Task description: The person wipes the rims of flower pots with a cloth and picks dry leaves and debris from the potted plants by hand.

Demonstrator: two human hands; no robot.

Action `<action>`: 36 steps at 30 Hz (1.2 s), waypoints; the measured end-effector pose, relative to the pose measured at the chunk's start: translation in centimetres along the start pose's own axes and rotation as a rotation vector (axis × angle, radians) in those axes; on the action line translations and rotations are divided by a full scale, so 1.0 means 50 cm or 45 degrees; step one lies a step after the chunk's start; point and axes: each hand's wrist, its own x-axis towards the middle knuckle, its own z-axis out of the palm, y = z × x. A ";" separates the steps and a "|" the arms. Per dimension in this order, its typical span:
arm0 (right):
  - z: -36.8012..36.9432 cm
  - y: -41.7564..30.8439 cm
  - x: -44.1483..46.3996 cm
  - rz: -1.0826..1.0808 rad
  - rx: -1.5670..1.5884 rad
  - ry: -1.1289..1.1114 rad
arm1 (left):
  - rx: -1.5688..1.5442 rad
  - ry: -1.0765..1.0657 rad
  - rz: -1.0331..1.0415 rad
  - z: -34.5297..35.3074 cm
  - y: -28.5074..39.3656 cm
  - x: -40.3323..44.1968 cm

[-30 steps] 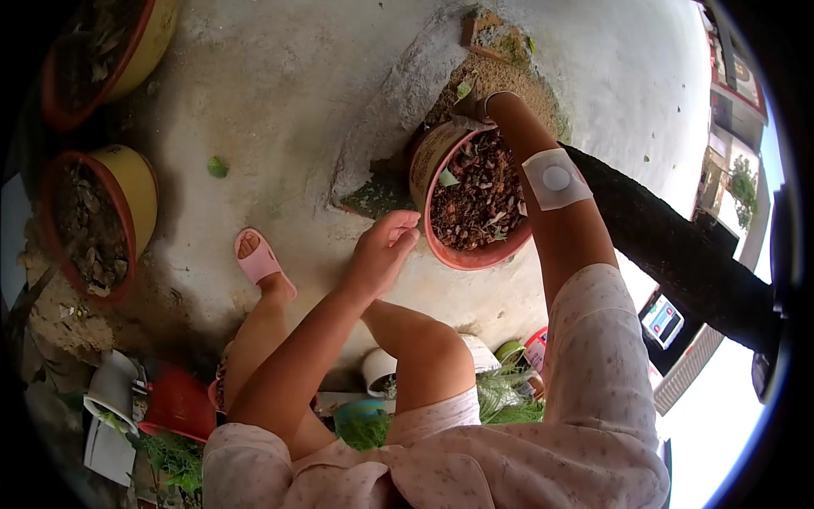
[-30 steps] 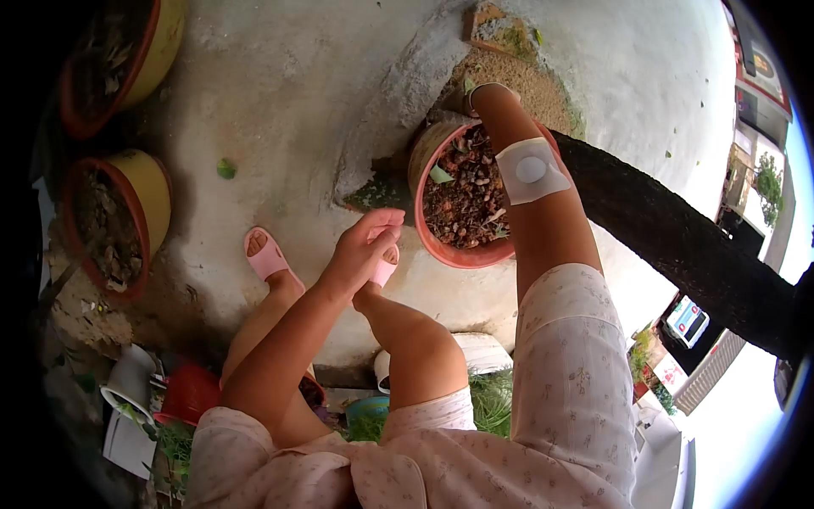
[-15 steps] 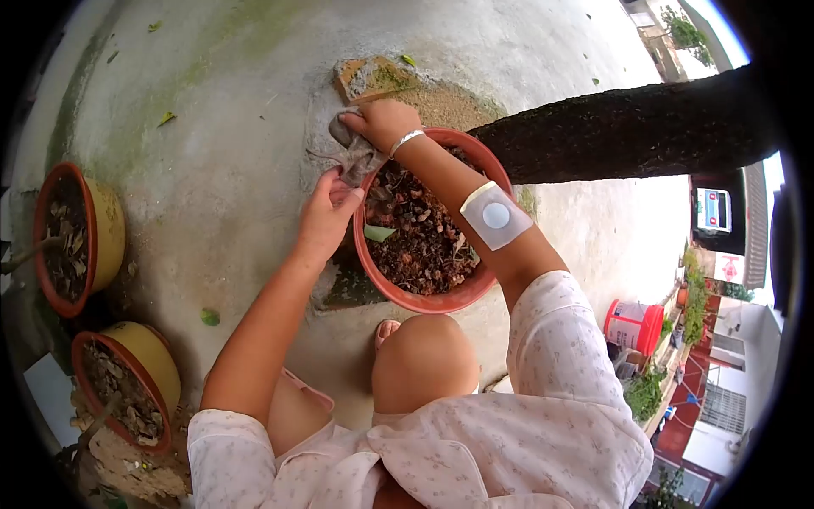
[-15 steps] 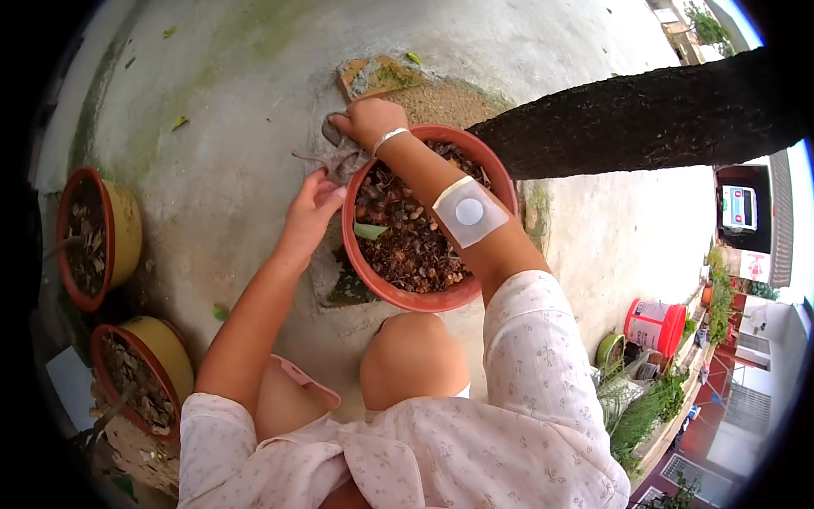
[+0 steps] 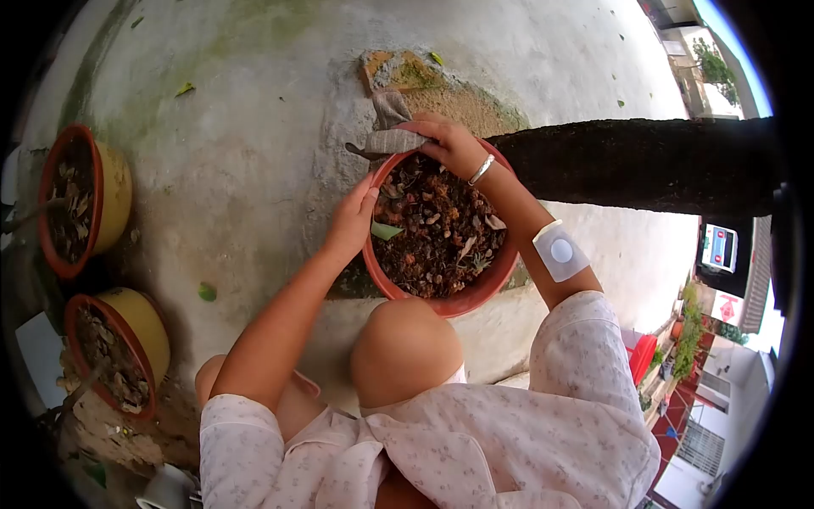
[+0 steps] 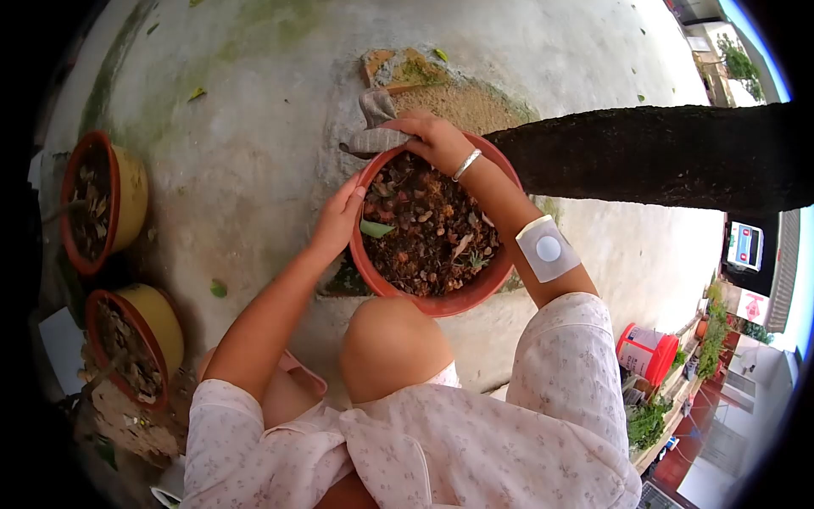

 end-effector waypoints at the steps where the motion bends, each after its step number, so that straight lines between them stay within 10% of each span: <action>1: -0.010 -0.002 -0.008 -0.073 -0.121 0.010 | -0.037 -0.001 0.010 -0.003 -0.003 0.005; 18: -0.013 0.021 -0.453 0.791 -0.429 0.915 | -0.061 -0.137 -0.241 -0.025 0.041 0.004; 36: 0.215 -0.301 -0.579 0.987 -0.101 0.350 | -0.010 -0.117 -0.164 -0.033 0.022 0.014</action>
